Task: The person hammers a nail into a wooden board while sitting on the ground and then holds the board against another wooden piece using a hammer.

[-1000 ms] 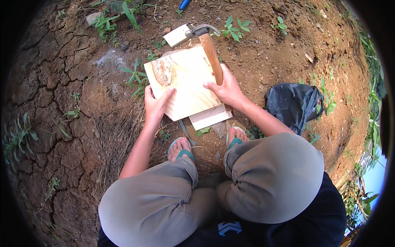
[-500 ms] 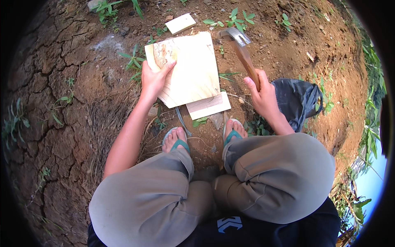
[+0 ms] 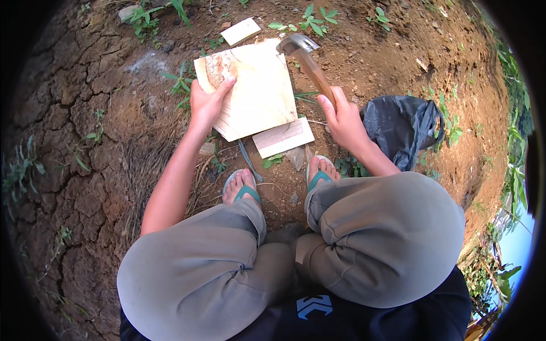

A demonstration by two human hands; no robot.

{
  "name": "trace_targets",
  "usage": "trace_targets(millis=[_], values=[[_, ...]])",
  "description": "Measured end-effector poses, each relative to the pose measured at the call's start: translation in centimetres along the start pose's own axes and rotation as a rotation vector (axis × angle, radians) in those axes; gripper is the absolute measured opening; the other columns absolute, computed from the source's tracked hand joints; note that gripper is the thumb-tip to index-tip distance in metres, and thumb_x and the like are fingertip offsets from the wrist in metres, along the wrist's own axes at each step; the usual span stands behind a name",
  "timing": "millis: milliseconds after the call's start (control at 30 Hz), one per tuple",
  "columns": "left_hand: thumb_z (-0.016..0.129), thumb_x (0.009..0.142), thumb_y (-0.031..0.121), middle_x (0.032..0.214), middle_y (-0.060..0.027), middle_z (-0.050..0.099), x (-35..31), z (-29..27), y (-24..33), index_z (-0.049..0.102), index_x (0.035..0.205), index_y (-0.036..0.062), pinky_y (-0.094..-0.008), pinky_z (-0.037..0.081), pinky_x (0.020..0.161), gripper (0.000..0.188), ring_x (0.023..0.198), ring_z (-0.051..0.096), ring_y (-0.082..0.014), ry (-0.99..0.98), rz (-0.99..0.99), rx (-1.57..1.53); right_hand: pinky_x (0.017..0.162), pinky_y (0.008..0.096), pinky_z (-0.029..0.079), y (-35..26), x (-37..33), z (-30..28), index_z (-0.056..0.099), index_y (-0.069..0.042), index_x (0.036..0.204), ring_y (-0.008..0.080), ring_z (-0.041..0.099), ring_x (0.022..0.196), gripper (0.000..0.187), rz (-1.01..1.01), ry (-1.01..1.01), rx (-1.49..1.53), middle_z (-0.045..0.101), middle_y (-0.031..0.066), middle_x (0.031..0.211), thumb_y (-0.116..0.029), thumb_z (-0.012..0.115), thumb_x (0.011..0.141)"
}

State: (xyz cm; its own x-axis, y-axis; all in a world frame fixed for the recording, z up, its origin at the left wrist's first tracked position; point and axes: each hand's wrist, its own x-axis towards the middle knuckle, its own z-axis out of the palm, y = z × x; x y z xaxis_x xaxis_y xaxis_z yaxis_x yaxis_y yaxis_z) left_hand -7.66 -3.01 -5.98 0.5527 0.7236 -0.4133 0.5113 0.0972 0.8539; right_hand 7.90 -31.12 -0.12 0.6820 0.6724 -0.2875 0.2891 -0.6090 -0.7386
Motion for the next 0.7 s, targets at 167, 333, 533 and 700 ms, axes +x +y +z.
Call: trace_targets(millis=[167, 333, 533, 700], values=[[0.083, 0.088, 0.025, 0.12, -0.0193, 0.069, 0.1, -0.8, 0.0, 0.049, 0.129, -0.0063, -0.0329, 0.059, 0.084, 0.062, 0.097, 0.073, -0.0208, -0.12, -0.011, -0.01, 0.056, 0.0518, 0.049, -0.9, -1.2, -0.6, 0.05, -0.007, 0.119, 0.044, 0.07, 0.069, 0.025, -0.105, 0.189, 0.073, 0.066, 0.0222, 0.073, -0.028, 0.055, 0.107], [0.085, 0.086, 0.026, 0.109, -0.0189, 0.072, -0.4, 0.3, 0.4, 0.056, 0.12, -0.007, -0.0344, 0.059, 0.083, 0.056, 0.094, 0.073, -0.0215, 0.043, 0.023, -0.017, 0.056, 0.0605, 0.049, 0.8, 0.3, 1.6, 0.046, -0.007, 0.109, 0.0519, 0.065, 0.069, 0.027, -0.05, 0.037, -0.201, 0.065, 0.0287, 0.069, -0.031, 0.057, 0.105], [0.082, 0.089, 0.024, 0.116, -0.0194, 0.069, -0.4, -0.1, 0.8, 0.051, 0.124, -0.0067, -0.0341, 0.059, 0.086, 0.056, 0.099, 0.072, -0.0218, -0.023, -0.009, -0.008, 0.058, 0.0612, 0.05, 0.0, -0.2, 0.9, 0.047, -0.007, 0.115, 0.0517, 0.066, 0.072, 0.028, -0.085, 0.129, 0.013, 0.066, 0.0292, 0.072, -0.031, 0.057, 0.105], [0.082, 0.089, 0.021, 0.116, -0.019, 0.07, 0.2, -0.4, -0.9, 0.053, 0.124, -0.0074, -0.0339, 0.058, 0.086, 0.053, 0.097, 0.072, -0.0211, 0.013, 0.048, 0.001, 0.057, 0.0534, 0.053, 1.5, -0.5, 1.5, 0.051, -0.008, 0.121, 0.0471, 0.069, 0.071, 0.025, -0.111, 0.139, -0.029, 0.069, 0.0238, 0.077, -0.024, 0.059, 0.104]])
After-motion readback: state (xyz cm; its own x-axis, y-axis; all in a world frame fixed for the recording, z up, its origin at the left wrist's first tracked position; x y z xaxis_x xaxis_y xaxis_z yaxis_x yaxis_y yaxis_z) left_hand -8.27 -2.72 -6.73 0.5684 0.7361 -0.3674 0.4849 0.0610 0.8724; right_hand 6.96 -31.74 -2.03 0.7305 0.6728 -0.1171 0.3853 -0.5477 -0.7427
